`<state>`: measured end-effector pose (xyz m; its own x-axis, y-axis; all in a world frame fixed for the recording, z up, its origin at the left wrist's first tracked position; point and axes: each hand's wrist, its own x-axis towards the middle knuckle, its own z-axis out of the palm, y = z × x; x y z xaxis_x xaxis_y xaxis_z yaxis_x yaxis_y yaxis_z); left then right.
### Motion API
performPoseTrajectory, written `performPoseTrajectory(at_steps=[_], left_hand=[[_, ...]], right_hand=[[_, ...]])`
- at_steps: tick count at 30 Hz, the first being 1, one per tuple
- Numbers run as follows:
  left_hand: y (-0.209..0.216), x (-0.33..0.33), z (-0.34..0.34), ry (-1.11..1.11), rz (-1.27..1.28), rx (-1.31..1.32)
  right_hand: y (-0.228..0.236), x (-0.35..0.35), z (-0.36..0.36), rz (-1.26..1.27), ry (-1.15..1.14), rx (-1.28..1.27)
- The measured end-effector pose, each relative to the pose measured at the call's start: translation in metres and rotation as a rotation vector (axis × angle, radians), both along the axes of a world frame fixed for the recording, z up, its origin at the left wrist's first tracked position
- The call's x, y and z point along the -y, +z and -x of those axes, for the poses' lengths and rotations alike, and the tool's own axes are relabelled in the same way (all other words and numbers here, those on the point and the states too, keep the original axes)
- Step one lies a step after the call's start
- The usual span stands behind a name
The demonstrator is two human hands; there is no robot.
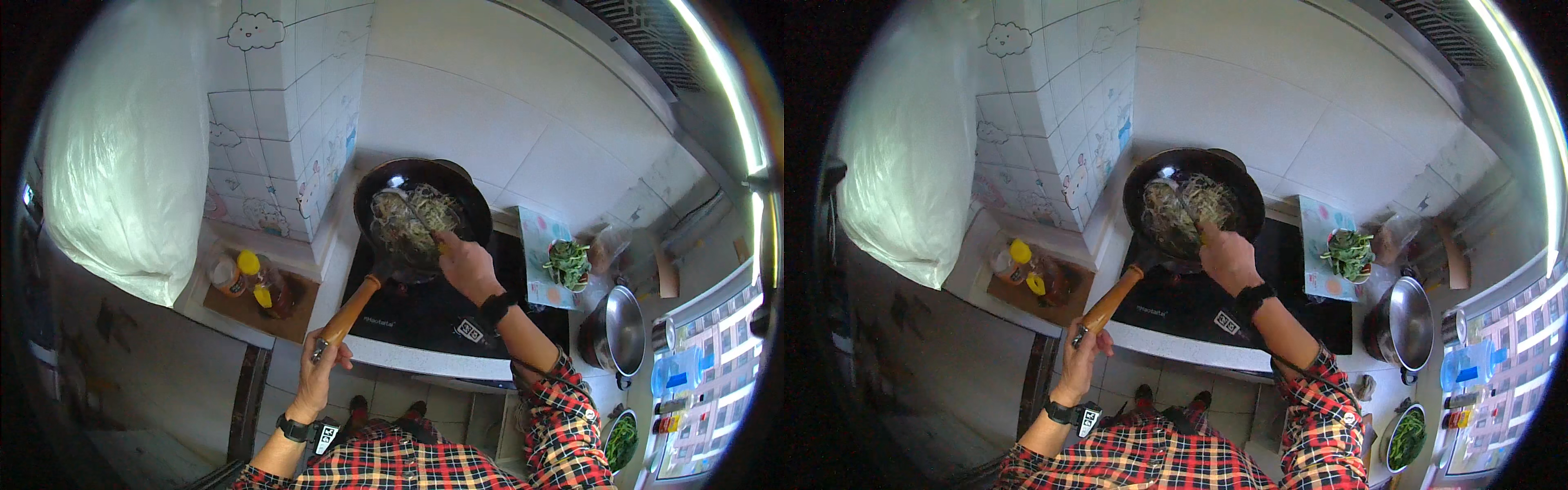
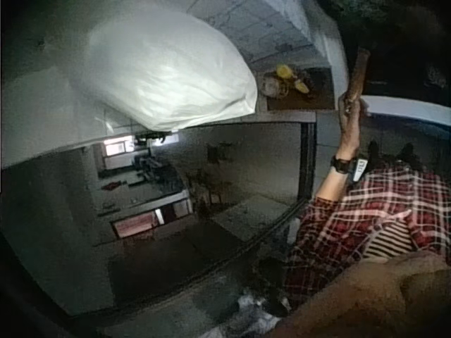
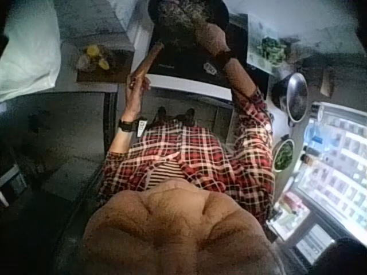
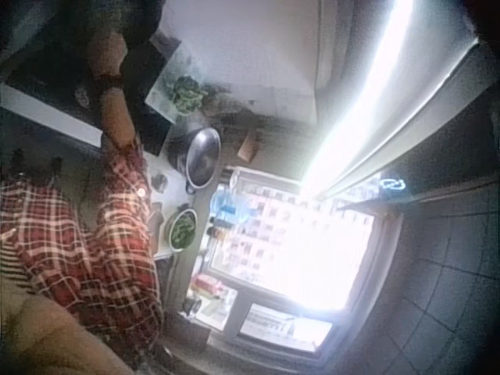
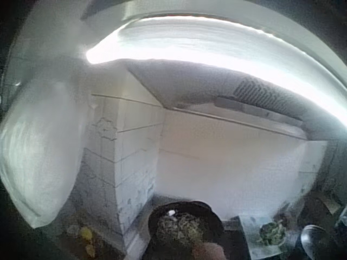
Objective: The person stir-fries chopped garlic in a wok, then adds shredded vegetables and continues to stir. Water is poured into the wok from a large bottle, followed by a spoonful of white powder. The person stirs the mixture throughout.
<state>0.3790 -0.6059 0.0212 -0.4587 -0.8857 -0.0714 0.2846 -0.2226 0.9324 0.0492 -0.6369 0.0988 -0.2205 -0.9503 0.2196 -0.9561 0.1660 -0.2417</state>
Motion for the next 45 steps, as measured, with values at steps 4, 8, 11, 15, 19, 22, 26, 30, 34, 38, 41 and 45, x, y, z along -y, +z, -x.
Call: performPoseTrajectory(at_steps=[4, 8, 11, 15, 19, 22, 26, 30, 34, 38, 41, 45], left_hand=[[0.001, 0.0, 0.001, -0.013, 0.019, -0.016], [0.001, -0.001, 0.002, 0.004, 0.01, 0.039], [0.001, 0.001, 0.003, 0.001, 0.018, 0.018], [0.004, 0.001, 0.003, -0.003, 0.003, 0.024], [0.008, -0.002, 0.002, -0.001, 0.007, 0.059], [0.009, -0.002, 0.002, -0.004, 0.012, 0.059], [0.007, -0.003, 0.003, 0.013, -0.003, 0.041], [0.006, -0.002, 0.002, 0.012, -0.001, 0.042], [0.004, -0.003, 0.001, 0.02, -0.033, 0.05], [0.004, -0.002, 0.002, 0.012, -0.003, 0.014], [0.004, -0.002, 0.001, 0.005, 0.003, 0.009], [0.002, -0.001, 0.002, -0.006, -0.006, 0.011]], right_hand=[[0.007, -0.028, -0.01, 0.009, 0.108, -0.123], [0.02, -0.064, -0.006, -0.071, 0.165, -0.242], [0.026, -0.083, 0.007, -0.05, 0.219, -0.302], [0.035, -0.106, 0.029, -0.025, 0.219, -0.42], [0.062, -0.142, 0.039, 0.013, 0.128, -0.298], [0.086, -0.165, 0.046, -0.026, 0.04, -0.165], [0.081, -0.166, 0.048, -0.027, 0.053, -0.071], [0.043, -0.138, 0.047, 0.002, 0.029, -0.053], [0.021, -0.111, 0.053, 0.13, 0.01, 0.141], [0.002, -0.078, 0.059, 0.161, -0.132, 0.292], [-0.005, -0.06, 0.062, 0.092, -0.19, 0.607], [0.002, -0.054, 0.072, -0.182, -0.408, 1.423]])
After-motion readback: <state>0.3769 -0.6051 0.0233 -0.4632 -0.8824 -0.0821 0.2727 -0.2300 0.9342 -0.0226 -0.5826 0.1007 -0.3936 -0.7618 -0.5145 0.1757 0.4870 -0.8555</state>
